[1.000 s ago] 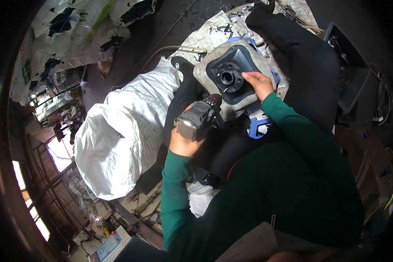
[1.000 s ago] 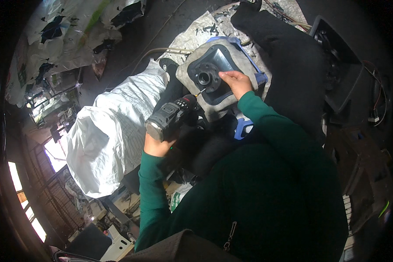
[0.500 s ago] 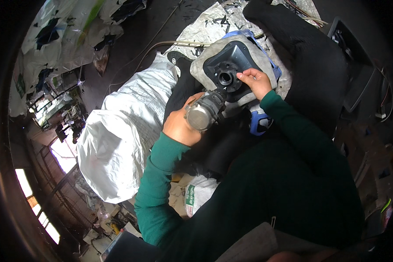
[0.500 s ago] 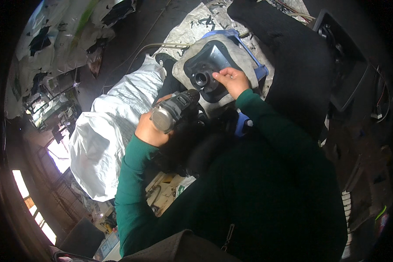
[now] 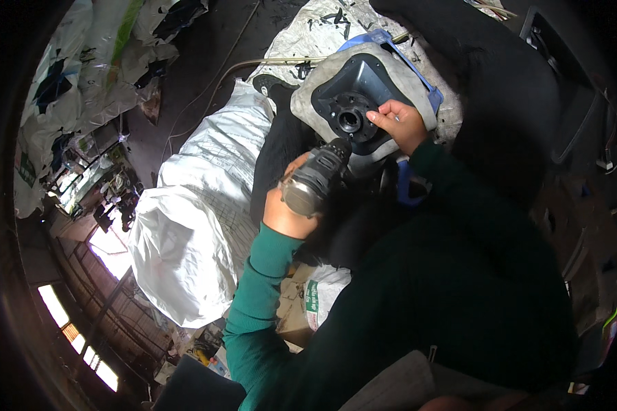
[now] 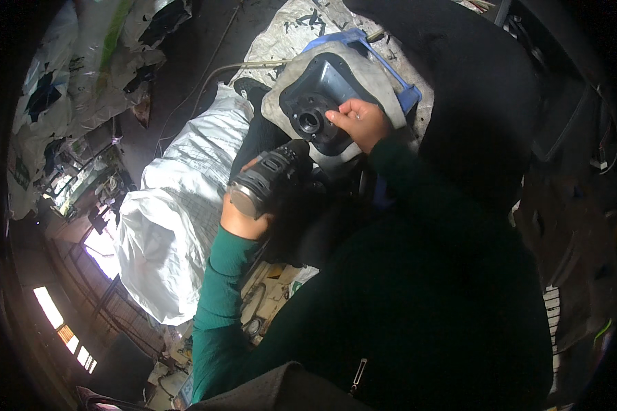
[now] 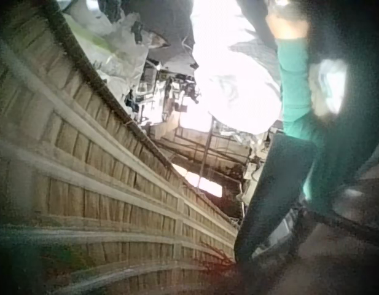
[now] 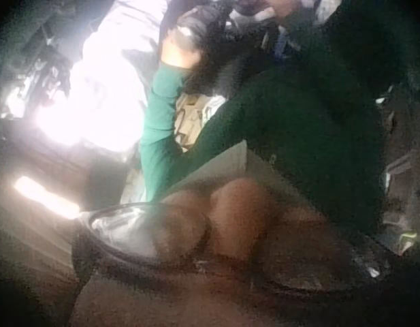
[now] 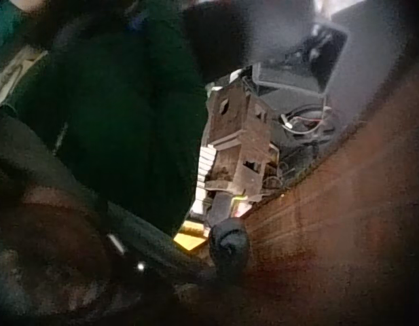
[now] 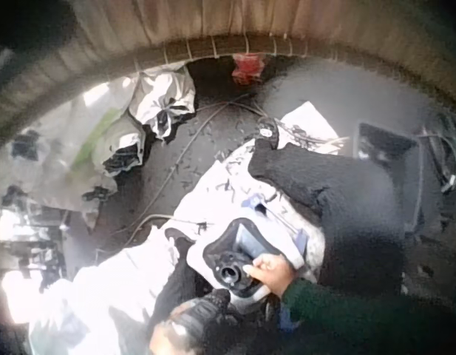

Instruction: The person sits on the floor and uses a cordless drill to make holes in a black plastic component. They repeatedly insert screws into the holes and drill them in, then remove the screws and repeat the process on the same component.

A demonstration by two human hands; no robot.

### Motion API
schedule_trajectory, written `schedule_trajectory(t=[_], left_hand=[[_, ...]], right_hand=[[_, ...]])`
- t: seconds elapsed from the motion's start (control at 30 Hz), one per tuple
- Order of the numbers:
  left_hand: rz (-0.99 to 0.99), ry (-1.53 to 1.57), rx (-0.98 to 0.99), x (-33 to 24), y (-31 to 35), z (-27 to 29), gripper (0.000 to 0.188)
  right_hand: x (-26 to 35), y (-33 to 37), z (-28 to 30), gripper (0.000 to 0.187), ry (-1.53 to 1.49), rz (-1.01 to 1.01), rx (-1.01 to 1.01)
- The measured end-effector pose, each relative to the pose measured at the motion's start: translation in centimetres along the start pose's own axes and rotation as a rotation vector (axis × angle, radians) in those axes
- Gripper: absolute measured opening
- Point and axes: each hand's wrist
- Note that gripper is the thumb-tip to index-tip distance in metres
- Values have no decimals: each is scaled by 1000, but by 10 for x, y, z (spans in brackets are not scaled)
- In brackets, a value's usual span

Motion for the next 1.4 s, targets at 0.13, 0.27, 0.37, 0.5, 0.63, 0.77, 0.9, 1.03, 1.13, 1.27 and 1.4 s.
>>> schedule_trajectory(t=[0.13,0.27,0.37,0.5,0.63,0.77,0.9,1.03,1.13,1.27,1.4], left_hand=[[12,-23,-38,-3,13,-2,65],[-174,42,-214,-10,37,-12,56],[-117,178,-191,-15,61,-23,55],[-269,107,-296,-21,78,-46,57],[-316,197,-303,-24,82,-69,61],[-351,102,-330,-25,85,-78,61],[-391,-6,-387,-26,83,-74,59],[-413,-10,-382,-26,82,-66,59],[-362,92,-343,-25,84,-65,61],[-206,331,-237,-23,85,-65,63],[-254,281,-251,-22,83,-64,65]], right_hand=[[2,-1,-1,19,135,25,-41],[12,-1,-1,25,453,120,-89],[29,12,14,37,6,-139,-9],[51,46,40,38,-549,-264,193],[58,67,44,41,-730,-264,377],[57,71,41,42,-764,-241,424],[54,73,39,39,-588,-244,363],[54,71,36,31,-384,-301,225],[57,71,36,28,-356,-318,293],[65,73,37,34,-294,-307,419],[71,75,36,41,-190,-269,487]])
Point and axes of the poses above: each hand's wrist, its own y-axis away from the middle knuckle, its own z-axis out of the back of the hand, x = y × z, and after that the axes turned 4 degrees about z, right-handed
